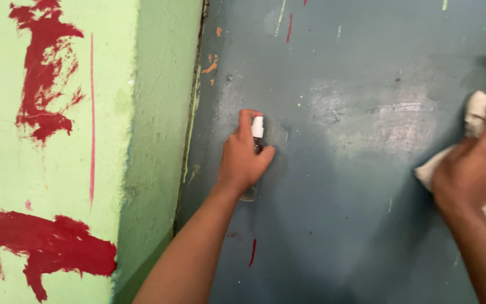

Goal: The person sprays a cleaning solution onto a grey metal door and wipes the surface with a white cloth. They repeatedly spray and wipe different areas to remove red paint splatters and other marks.

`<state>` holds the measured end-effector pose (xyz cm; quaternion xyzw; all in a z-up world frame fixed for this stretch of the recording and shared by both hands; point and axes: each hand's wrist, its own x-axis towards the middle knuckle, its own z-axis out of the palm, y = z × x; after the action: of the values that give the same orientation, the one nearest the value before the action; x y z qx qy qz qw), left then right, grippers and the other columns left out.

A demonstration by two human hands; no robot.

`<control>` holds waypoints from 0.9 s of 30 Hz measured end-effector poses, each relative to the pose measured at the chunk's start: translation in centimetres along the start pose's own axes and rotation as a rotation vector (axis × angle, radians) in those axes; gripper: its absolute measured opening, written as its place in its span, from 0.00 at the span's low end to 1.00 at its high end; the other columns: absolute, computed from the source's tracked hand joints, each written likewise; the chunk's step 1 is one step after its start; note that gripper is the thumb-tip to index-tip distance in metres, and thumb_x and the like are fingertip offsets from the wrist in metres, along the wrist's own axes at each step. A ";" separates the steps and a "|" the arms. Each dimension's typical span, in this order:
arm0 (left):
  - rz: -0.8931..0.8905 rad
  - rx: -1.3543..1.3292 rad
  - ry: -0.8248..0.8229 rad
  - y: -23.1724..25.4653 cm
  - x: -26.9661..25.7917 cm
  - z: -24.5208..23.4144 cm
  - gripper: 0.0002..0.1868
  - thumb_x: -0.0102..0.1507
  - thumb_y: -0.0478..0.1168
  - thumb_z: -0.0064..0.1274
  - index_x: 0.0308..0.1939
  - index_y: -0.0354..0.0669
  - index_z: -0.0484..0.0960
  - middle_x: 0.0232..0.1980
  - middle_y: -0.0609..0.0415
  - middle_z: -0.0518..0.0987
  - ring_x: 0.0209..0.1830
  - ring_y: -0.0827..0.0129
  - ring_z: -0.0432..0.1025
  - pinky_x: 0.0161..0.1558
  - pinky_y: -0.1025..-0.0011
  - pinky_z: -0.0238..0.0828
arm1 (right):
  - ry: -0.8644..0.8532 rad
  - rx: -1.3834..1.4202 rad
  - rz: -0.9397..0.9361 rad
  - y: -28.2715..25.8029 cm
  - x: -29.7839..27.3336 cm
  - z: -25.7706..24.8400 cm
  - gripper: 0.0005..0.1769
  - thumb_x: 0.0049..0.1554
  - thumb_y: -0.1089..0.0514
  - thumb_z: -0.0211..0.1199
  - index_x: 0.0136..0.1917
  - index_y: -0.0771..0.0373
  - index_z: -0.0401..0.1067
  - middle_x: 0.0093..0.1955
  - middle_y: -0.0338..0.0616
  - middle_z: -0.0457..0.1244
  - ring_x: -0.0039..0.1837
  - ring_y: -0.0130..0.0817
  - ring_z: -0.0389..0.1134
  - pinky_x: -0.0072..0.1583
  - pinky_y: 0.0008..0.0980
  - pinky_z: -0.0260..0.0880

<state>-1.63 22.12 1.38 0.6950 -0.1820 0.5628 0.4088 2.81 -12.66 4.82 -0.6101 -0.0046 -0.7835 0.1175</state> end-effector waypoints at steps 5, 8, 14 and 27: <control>-0.011 -0.009 -0.010 -0.2 0.1 0.0 0.31 0.53 0.37 0.56 0.59 0.50 0.63 0.34 0.43 0.81 0.33 0.46 0.79 0.40 0.53 0.74 | 0.010 0.103 -0.202 -6.9 -1.5 2.6 0.25 0.66 0.70 0.52 0.76 0.65 0.65 0.76 0.57 0.60 0.79 0.55 0.57 0.76 0.48 0.55; -0.016 -0.001 -0.005 -0.4 0.1 0.0 0.31 0.53 0.37 0.56 0.59 0.50 0.64 0.34 0.42 0.81 0.34 0.44 0.79 0.41 0.52 0.74 | -0.052 0.245 -0.299 -12.2 -4.0 3.0 0.26 0.64 0.68 0.52 0.76 0.63 0.65 0.76 0.54 0.59 0.80 0.53 0.56 0.76 0.48 0.56; 0.066 -0.061 0.040 -1.0 0.0 0.1 0.28 0.56 0.39 0.56 0.59 0.49 0.65 0.40 0.39 0.83 0.42 0.38 0.78 0.44 0.49 0.74 | -0.197 0.478 -0.530 -20.5 -7.4 1.4 0.28 0.62 0.63 0.51 0.76 0.59 0.65 0.78 0.47 0.58 0.82 0.49 0.54 0.74 0.47 0.56; -0.032 0.034 -0.024 0.1 -0.2 0.0 0.31 0.53 0.38 0.56 0.60 0.51 0.63 0.34 0.46 0.81 0.33 0.55 0.81 0.42 0.59 0.76 | -0.137 0.307 -0.560 -12.1 -1.6 2.4 0.28 0.67 0.66 0.49 0.78 0.55 0.68 0.80 0.46 0.59 0.84 0.47 0.53 0.78 0.54 0.49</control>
<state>-1.74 22.06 1.21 0.7113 -0.1662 0.5508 0.4039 3.14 -0.24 5.57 -0.6115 -0.2985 -0.7327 -0.0125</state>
